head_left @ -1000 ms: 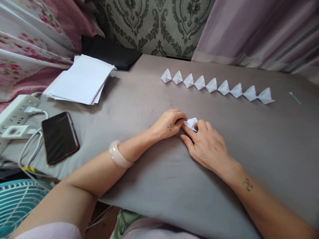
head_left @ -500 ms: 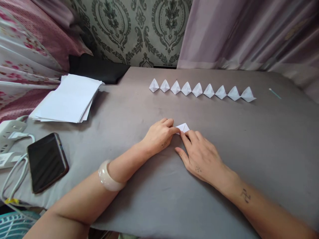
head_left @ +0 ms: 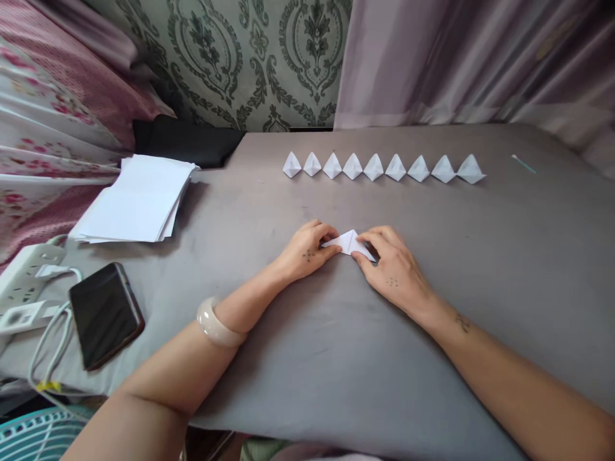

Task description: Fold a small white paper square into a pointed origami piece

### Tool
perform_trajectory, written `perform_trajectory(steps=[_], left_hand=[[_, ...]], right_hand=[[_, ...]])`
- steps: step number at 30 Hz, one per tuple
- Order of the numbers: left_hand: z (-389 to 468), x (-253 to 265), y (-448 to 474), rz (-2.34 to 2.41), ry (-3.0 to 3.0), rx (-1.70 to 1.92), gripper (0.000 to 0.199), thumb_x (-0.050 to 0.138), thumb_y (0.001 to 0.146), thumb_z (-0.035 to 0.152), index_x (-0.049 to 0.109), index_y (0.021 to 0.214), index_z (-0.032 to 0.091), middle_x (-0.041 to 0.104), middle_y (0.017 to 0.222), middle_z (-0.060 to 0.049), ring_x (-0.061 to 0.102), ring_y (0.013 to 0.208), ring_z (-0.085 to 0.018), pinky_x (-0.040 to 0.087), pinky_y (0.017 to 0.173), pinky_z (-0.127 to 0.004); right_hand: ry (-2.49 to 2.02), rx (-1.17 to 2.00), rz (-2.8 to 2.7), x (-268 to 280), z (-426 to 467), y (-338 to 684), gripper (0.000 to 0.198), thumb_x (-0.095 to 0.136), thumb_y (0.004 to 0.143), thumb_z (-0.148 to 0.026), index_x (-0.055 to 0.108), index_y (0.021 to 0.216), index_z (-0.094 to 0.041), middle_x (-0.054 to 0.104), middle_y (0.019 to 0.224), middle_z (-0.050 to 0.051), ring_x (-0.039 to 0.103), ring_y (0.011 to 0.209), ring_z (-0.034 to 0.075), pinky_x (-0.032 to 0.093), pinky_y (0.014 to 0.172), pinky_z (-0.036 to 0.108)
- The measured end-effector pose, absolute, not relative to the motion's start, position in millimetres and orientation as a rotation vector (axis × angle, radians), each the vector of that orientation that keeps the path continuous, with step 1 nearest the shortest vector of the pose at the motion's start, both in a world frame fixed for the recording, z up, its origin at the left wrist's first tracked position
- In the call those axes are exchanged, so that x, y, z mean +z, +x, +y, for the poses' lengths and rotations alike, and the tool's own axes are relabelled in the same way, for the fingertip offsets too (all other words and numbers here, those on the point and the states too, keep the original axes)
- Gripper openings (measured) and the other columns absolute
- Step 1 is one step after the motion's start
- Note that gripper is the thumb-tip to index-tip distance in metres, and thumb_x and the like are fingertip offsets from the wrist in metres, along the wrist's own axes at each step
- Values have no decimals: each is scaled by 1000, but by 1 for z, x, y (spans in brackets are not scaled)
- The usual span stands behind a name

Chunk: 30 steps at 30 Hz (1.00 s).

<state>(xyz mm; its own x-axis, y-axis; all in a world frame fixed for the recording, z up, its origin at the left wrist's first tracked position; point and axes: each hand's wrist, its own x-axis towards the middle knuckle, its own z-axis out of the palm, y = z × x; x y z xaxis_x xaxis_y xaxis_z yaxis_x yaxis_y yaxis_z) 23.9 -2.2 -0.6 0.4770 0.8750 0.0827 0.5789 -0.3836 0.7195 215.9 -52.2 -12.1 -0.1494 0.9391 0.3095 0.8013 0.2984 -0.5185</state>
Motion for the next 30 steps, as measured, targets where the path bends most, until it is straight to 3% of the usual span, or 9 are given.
perform_trajectory(steps=[5,8,14,20,24,30], left_hand=[[-3,-5,22,1150,2016,685,19,66,78,26,59,93,18,57,87,-2,49,76,-13,42,73,-28],[-4,-7,23,1064,1913,708,20,66,78,27,56,93,18,56,79,1,47,70,-11,39,67,-25],[-9,-3,30,871,1600,812,44,70,76,34,57,114,14,63,85,-2,53,70,-10,40,67,-24],[-23,7,38,801,1222,926,35,74,72,40,68,94,13,69,87,-5,61,77,-13,43,73,-26],[-28,7,40,763,1137,982,27,76,72,35,66,85,14,68,79,-2,57,68,-9,39,65,-22],[-29,9,37,819,1218,898,23,76,68,31,62,73,14,63,68,0,53,64,-9,36,64,-23]], right_hand=[[-1543,367,-2001,-15,-51,217,45,59,83,-26,52,127,-20,63,115,9,54,105,28,46,91,45],[-1553,542,-1853,-15,-49,216,44,61,81,-26,55,124,-21,66,110,8,58,102,25,47,90,43],[-1361,983,-1409,-5,-45,215,43,67,76,-32,59,115,-18,72,98,7,66,86,19,50,83,37],[-1202,1158,-1128,9,-50,210,53,79,63,-39,62,109,-18,71,87,4,62,74,14,48,75,31],[-1065,1275,-999,11,-51,209,40,78,63,-45,70,92,-18,67,77,1,55,67,10,42,64,26],[-1041,1247,-970,13,-54,207,32,75,66,-50,75,75,-19,64,71,0,49,66,10,37,64,27]])
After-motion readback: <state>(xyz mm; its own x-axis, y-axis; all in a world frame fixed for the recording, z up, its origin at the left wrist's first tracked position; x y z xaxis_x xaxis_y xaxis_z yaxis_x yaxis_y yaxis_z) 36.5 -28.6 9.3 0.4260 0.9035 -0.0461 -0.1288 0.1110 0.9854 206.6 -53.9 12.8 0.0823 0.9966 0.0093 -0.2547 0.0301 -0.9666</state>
